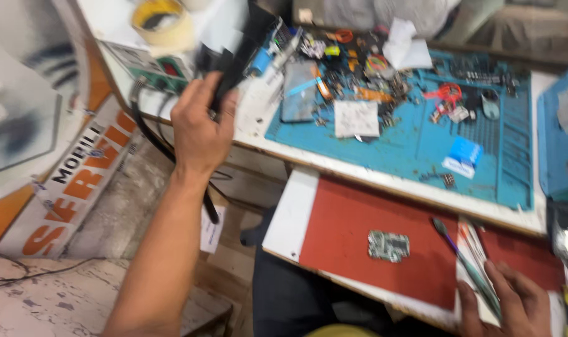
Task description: The person uses a handheld air blower to clean a small circuit board placed on a red mat. They direct the airflow across the board's surface, moving the tool back and forth to remove dust or debris from the components.
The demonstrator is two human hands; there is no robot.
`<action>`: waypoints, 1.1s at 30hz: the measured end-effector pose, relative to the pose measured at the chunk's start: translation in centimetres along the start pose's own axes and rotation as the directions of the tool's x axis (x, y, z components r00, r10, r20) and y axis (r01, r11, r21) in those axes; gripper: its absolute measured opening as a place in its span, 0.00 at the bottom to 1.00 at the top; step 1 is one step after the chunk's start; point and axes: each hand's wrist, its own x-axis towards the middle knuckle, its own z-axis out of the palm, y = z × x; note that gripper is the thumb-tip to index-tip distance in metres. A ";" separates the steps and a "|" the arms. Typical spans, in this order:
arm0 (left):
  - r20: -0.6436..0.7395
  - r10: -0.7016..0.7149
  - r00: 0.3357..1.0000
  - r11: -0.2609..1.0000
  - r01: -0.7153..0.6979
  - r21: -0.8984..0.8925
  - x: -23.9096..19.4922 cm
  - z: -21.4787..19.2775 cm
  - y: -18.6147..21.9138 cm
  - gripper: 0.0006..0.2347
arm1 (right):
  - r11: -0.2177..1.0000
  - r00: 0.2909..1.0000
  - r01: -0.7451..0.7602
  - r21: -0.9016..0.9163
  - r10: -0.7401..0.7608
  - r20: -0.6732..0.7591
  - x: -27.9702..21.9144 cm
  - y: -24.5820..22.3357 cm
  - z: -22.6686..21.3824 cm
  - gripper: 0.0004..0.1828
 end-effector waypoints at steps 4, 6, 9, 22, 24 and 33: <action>0.316 0.574 0.755 0.814 -0.569 -0.119 -3.1 -1.4 9.0 0.10 | 0.977 0.977 0.213 -0.005 -0.213 -0.022 5.8 -8.9 -1.7 0.43; 0.421 0.681 0.599 0.711 -0.680 -0.181 -4.7 -1.6 12.8 0.15 | 0.955 0.950 0.297 -0.013 -0.295 0.098 8.5 -11.6 -1.6 0.43; 0.333 0.717 0.613 0.674 -0.731 -0.105 -5.6 -2.4 14.8 0.13 | 0.992 0.922 0.122 -0.010 -0.110 0.372 10.9 -13.0 -1.2 0.32; 0.340 -0.088 0.936 0.577 0.326 -0.749 -17.0 6.9 15.7 0.14 | 0.964 0.905 -0.019 0.267 -0.096 0.413 8.8 -13.6 1.7 0.30; 0.409 -0.359 0.839 0.341 0.526 -0.780 -17.0 7.5 14.5 0.13 | 0.977 0.947 0.000 0.213 -0.068 0.315 9.3 -12.1 1.9 0.37; 0.431 -0.185 0.883 0.578 0.452 -0.679 -15.7 7.7 11.8 0.11 | 0.961 0.870 -0.194 0.196 0.076 0.488 7.5 -8.5 2.3 0.30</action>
